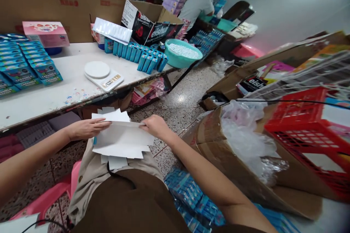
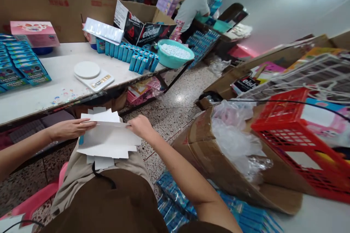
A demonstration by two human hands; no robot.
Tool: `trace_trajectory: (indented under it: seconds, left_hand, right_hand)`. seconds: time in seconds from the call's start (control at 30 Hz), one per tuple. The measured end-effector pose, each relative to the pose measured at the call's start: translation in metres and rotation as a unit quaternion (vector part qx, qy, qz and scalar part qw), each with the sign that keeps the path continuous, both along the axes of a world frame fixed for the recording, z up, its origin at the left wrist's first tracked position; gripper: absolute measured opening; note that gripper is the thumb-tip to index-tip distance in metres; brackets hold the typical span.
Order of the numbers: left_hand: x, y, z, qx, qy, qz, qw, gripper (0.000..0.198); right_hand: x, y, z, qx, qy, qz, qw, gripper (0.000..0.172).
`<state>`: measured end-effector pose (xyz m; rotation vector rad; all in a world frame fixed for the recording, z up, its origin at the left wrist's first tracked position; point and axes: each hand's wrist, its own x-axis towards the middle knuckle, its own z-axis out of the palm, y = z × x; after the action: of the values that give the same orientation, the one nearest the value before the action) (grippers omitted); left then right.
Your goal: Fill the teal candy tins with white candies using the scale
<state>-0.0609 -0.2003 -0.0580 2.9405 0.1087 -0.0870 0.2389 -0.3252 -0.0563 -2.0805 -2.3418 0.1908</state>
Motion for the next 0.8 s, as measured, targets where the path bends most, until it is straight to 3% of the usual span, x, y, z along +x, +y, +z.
trace_trajectory:
  seconds: [0.1, 0.2, 0.27, 0.4, 0.5, 0.63, 0.73, 0.8]
  left_hand:
    - [-0.015, -0.003, 0.002, 0.085, -0.069, 0.13, 0.985, 0.055]
    - [-0.026, -0.024, -0.005, 0.161, -0.196, 0.294, 0.922, 0.05]
    - [-0.025, -0.046, -0.016, 0.144, -0.232, 0.349, 0.897, 0.045]
    - [-0.009, -0.088, -0.042, 0.023, -0.193, 0.364, 0.911, 0.042]
    - [0.004, -0.106, -0.058, -0.048, -0.161, 0.395, 0.903, 0.058]
    - [0.008, -0.115, -0.071, -0.067, -0.124, 0.443, 0.885, 0.073]
    - [0.002, -0.114, -0.071, -0.063, -0.112, 0.447, 0.885, 0.068]
    - [-0.002, -0.11, -0.066, -0.033, -0.127, 0.44, 0.888, 0.06]
  right_hand:
    - [0.01, -0.011, -0.012, -0.053, 0.039, -0.097, 0.993, 0.028]
    - [0.016, -0.026, -0.028, -0.05, 0.147, -0.173, 0.973, 0.03]
    - [0.008, -0.033, -0.037, -0.052, 0.232, -0.202, 0.95, 0.029]
    - [-0.036, -0.035, -0.056, -0.044, 0.324, -0.242, 0.914, 0.028]
    - [-0.069, -0.034, -0.074, -0.06, 0.348, -0.242, 0.904, 0.036]
    - [-0.073, -0.045, -0.091, -0.095, 0.408, -0.2, 0.886, 0.052]
    - [-0.048, -0.055, -0.092, 0.045, 0.377, -0.188, 0.906, 0.045]
    - [-0.031, -0.059, -0.086, 0.156, 0.291, -0.12, 0.936, 0.04]
